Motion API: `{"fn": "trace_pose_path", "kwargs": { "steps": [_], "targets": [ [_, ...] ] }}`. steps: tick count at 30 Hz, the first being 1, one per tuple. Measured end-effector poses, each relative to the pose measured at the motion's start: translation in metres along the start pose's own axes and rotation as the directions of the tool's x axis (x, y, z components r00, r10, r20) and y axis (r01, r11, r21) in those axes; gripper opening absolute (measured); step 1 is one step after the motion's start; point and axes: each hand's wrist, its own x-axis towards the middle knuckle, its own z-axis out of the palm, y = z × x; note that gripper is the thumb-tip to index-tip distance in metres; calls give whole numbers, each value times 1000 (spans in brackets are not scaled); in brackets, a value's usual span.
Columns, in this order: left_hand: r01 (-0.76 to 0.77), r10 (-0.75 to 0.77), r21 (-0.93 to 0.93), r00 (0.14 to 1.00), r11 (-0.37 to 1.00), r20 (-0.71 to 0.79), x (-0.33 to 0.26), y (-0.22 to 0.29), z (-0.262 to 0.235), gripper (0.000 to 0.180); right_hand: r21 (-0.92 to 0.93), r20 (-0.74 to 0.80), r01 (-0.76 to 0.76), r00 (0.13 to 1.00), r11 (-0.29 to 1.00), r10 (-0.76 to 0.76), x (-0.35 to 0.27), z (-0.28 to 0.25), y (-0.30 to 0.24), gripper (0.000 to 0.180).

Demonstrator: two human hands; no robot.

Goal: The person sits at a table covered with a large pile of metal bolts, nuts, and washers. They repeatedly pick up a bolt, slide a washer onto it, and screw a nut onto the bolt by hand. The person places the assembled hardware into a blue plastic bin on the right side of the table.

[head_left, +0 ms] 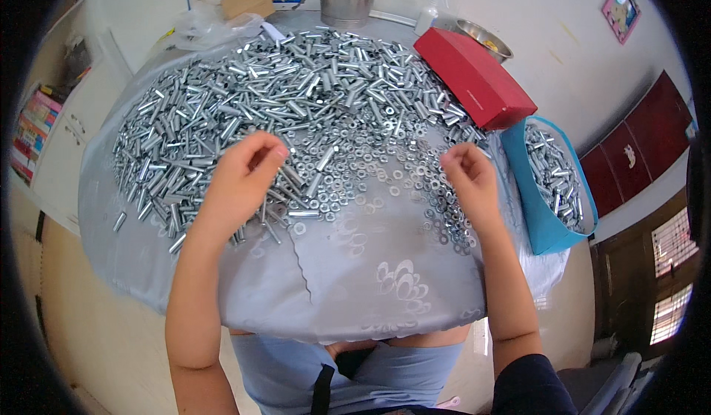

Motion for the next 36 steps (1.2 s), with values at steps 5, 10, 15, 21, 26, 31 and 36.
{"fn": "trace_pose_path", "kwargs": {
  "steps": [5,10,15,21,26,31,36],
  "targets": [
    [-71,40,166,982,984,183,-7,1,-3,8,-321,306,318,926,892,-220,-18,37,-18,10],
    [-147,79,283,968,948,239,-10,4,-10,13,-403,525,664,731,629,-435,-26,63,-43,14],
    [-209,78,367,937,907,340,-12,-4,-16,15,-351,552,727,670,590,-497,-30,91,-62,20],
    [-367,173,488,901,792,397,-13,-6,-9,19,-400,540,725,680,561,-496,-45,116,-51,26],
    [-384,175,523,898,761,404,-17,-8,-7,19,-460,530,692,716,556,-454,-45,120,-40,20],
    [-405,181,537,889,740,420,-17,-6,-6,18,-416,465,634,765,652,-446,-42,114,-40,19],
    [-382,185,441,885,812,427,-13,0,-9,12,-313,388,362,893,878,-230,-41,96,-44,18]
  ]
}}
